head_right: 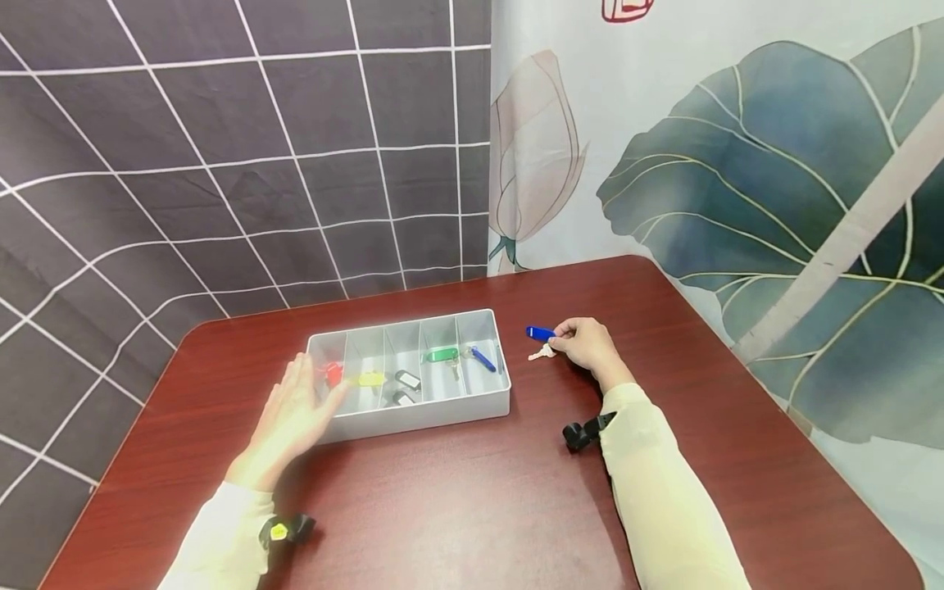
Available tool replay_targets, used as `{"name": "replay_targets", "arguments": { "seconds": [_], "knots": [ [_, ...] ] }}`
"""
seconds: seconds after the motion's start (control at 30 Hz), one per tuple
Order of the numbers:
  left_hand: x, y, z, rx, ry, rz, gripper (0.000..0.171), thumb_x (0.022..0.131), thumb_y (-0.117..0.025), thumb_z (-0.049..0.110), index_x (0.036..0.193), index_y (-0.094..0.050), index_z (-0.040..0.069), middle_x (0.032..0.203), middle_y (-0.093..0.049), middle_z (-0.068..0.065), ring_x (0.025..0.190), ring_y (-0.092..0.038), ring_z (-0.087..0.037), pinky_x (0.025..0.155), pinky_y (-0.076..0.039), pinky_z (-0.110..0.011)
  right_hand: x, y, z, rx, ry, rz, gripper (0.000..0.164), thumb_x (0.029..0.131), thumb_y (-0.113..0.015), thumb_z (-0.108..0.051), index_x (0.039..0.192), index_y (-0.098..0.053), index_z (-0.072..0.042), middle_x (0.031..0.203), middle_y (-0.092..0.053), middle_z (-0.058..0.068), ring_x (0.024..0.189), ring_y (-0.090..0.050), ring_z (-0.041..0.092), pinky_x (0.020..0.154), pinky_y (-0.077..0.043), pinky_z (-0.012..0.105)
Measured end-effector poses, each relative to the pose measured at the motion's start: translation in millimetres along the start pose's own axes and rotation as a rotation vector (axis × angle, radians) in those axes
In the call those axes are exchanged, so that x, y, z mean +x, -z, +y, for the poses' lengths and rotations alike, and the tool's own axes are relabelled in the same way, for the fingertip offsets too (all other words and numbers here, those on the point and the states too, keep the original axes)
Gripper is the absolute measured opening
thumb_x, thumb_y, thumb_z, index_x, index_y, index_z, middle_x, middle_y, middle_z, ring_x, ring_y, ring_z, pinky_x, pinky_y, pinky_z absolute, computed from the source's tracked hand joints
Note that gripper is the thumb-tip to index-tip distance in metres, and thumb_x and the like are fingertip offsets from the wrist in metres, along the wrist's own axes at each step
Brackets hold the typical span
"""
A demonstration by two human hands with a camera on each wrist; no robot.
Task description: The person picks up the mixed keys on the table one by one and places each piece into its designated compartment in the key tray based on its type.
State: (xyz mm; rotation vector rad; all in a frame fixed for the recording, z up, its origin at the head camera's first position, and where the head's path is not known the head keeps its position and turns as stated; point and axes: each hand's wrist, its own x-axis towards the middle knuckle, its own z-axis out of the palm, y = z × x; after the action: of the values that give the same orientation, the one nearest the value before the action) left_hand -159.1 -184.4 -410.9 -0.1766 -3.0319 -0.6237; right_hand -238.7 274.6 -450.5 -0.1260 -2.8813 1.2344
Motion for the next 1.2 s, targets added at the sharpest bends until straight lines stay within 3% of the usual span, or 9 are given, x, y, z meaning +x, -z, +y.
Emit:
{"name": "replay_targets", "arguments": {
  "seconds": [0.7,1.2],
  "knots": [
    [-0.2,-1.3,-0.8,-0.001,-0.005,0.013,0.096,0.093,-0.038,0.064,0.149,-0.014,-0.01,0.155,-0.013,-0.028,0.143,-0.013,-0.044,0.111,-0.015,-0.061,0.6,4.5,-4.0,0.18,0.032,0.001,0.021,0.09,-0.068,-0.017,0.103,-0.069,0.0,0.079,-0.065,0.009,0.068,-0.056,0.021,0.057,-0.048,0.026],
    [0.1,-1.2,-1.3,-0.009,0.005,0.003,0.097,0.093,-0.037,0.066,0.15,-0.012,-0.009,0.156,-0.012,-0.028,0.143,-0.012,-0.043,0.112,-0.014,-0.061,1.2,6.4,-14.0,0.261,0.048,0.023,0.025,0.091,-0.067,-0.02,0.104,-0.068,0.001,0.085,-0.065,0.015,0.073,-0.056,0.021,0.064,-0.052,0.03]
  ]
}}
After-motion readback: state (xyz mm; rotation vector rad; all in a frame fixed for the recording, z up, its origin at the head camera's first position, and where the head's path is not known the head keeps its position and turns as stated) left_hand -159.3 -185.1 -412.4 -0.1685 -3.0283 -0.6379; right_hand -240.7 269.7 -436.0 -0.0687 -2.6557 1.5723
